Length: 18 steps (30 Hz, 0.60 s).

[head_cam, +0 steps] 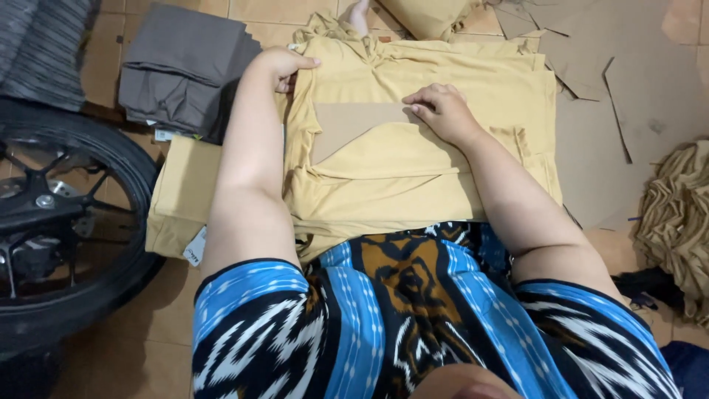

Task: The person folds several mustard-colored shirts on a tiled floor using a rectangular cardboard piece as a guide. They smooth each shirt, fold the sleeves and sides, then fold the bottom up to create a compact rectangle before stacking the finished items.

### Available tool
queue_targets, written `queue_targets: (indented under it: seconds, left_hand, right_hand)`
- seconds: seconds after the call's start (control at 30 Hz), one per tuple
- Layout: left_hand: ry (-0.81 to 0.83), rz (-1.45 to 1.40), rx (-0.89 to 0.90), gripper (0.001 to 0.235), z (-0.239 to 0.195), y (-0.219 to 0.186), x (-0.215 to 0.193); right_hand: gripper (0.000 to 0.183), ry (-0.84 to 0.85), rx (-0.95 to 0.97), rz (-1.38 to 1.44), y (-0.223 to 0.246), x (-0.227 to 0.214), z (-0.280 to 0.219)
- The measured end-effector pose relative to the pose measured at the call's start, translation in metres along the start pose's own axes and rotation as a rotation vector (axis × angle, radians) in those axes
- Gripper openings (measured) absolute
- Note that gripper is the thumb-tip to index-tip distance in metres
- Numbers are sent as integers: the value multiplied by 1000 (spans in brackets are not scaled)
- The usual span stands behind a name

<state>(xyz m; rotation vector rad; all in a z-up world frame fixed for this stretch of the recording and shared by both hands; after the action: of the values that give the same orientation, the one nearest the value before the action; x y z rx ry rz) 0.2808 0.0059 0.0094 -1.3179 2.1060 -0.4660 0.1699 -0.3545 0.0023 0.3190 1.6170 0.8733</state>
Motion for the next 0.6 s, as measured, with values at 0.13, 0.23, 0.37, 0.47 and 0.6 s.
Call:
queue_targets:
  seconds: [0.13,0.23,0.37,0.47,0.6]
  left_hand:
    - [24,41,26,27,11,-8,1]
    - [79,-148,126,27,27,-7,6]
    - [62,-267,246,22,35,-5,8]
    - [159,-318,503,10,31,-6,3]
    - [207,-344,648,27,-33,2,-3]
  right_hand:
    - [19,-55,-99,34,-8,6,3]
    - [18,-85,-74,14,-9,10,3]
    - [27,-122,-67,-129,3,7,-1]
    - [68,-86,9,-218,20,-3,-4]
    - [87,10,122,-235,37,-11,-8]
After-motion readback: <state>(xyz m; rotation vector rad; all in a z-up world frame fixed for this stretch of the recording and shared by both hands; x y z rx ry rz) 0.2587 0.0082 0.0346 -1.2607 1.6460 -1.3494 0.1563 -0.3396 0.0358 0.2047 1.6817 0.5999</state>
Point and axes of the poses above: each hand's wrist, its own z-axis towards the middle knuckle, its own x-axis out of the palm, y = z × x, the point moved 3 cm from there along z, towards the middle knuckle
